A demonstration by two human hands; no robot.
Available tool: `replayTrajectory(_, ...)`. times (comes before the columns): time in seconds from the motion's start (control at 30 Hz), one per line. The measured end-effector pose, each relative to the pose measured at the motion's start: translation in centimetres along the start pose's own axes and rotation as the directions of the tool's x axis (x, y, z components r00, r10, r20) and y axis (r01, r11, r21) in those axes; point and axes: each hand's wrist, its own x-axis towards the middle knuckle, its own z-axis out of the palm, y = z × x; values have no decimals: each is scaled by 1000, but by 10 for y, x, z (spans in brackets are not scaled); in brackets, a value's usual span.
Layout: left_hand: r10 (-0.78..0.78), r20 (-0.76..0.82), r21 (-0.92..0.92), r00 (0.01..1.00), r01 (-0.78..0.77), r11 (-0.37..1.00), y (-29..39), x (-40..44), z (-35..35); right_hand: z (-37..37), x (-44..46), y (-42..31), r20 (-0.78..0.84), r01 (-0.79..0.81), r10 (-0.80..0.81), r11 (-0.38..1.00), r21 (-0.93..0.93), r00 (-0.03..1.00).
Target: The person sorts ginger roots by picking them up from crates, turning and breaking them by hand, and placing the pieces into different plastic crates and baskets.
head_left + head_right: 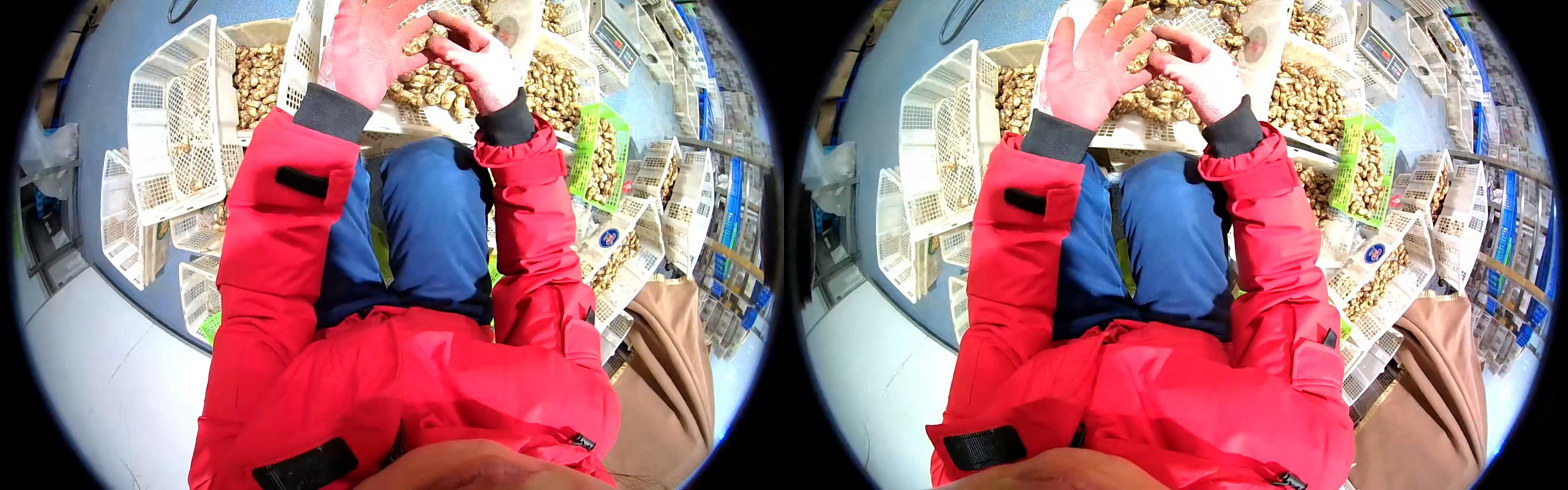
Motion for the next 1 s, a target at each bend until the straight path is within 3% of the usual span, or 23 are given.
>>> replayTrajectory(0.13, -16, -1, -152, 1000, 16, 988, -1, 3, -3, -3, 1, 10, 5, 58, -58, 994, -89, 998)
replayTrajectory(0.17, -8, 233, -328, 972, 86, 941, -6, 8, -20, 0, -2, 5, 7, 47, -47, 994, -96, 999)
replayTrajectory(0.3, -24, 374, -478, 927, 215, 852, -11, 11, -22, 7, -10, 3, -66, 83, -83, 997, 1, 994)
replayTrajectory(0.4, -78, 314, -400, 946, 206, 893, -8, 5, -8, 0, -19, 0, -113, 59, -59, 998, -3, 992)
replayTrajectory(0.47, -132, 139, -137, 982, 151, 979, -6, -2, 2, -14, -33, -7, -193, 50, -61, 997, -62, 979)
replayTrajectory(0.53, -141, 14, 161, 990, 137, 977, -7, -7, 4, -54, -55, -10, -193, -29, 1, 989, -146, 981)
replayTrajectory(0.6, -133, -90, 168, 987, 147, 975, 1, -11, -12, -101, -89, -12, -198, -253, 214, 947, -198, 957)
replayTrajectory(0.63, -114, -115, 122, 987, 128, 984, 6, -10, -28, -144, -108, 6, -260, -304, 181, 753, -583, 948)
replayTrajectory(0.67, -96, -140, 77, 986, 107, 991, 7, -8, -35, -174, -122, 22, -303, -327, 123, 411, -851, 945)
replayTrajectory(0.73, -4, -210, -60, 978, -9, 998, 21, -10, -25, -171, -130, 26, -438, -410, 113, 611, -677, 892)
replayTrajectory(0.77, 3, -152, -87, 988, -17, 996, 24, -9, -32, -167, -119, 32, -402, -343, 106, 736, -583, 909)
replayTrajectory(0.8, 3, -97, -115, 995, -14, 993, 24, -8, -38, -138, -101, 22, -350, -268, 46, 739, -618, 935)
replayTrajectory(0.87, -62, -188, -99, 980, 44, 994, 19, -6, -37, -114, -50, 42, -212, -227, 131, 817, -531, 968)
replayTrajectory(0.9, -90, -235, -90, 968, 71, 993, 17, -4, -34, -112, -19, 74, -116, -74, 1, 779, -623, 993)
replayTrajectory(0.93, -83, -251, -43, 965, 74, 996, 15, -3, -29, -90, 7, 77, -90, -142, 110, 754, -641, 990)
replayTrajectory(0.97, -70, -261, -6, 963, 71, 997, 15, -2, -26, -95, 43, 122, -133, -188, 136, 593, -783, 982)
replayTrajectory(1.0, -57, -273, 30, 960, 68, 997, 15, 0, -28, -73, 59, 121, -97, -114, 80, 260, -959, 992)
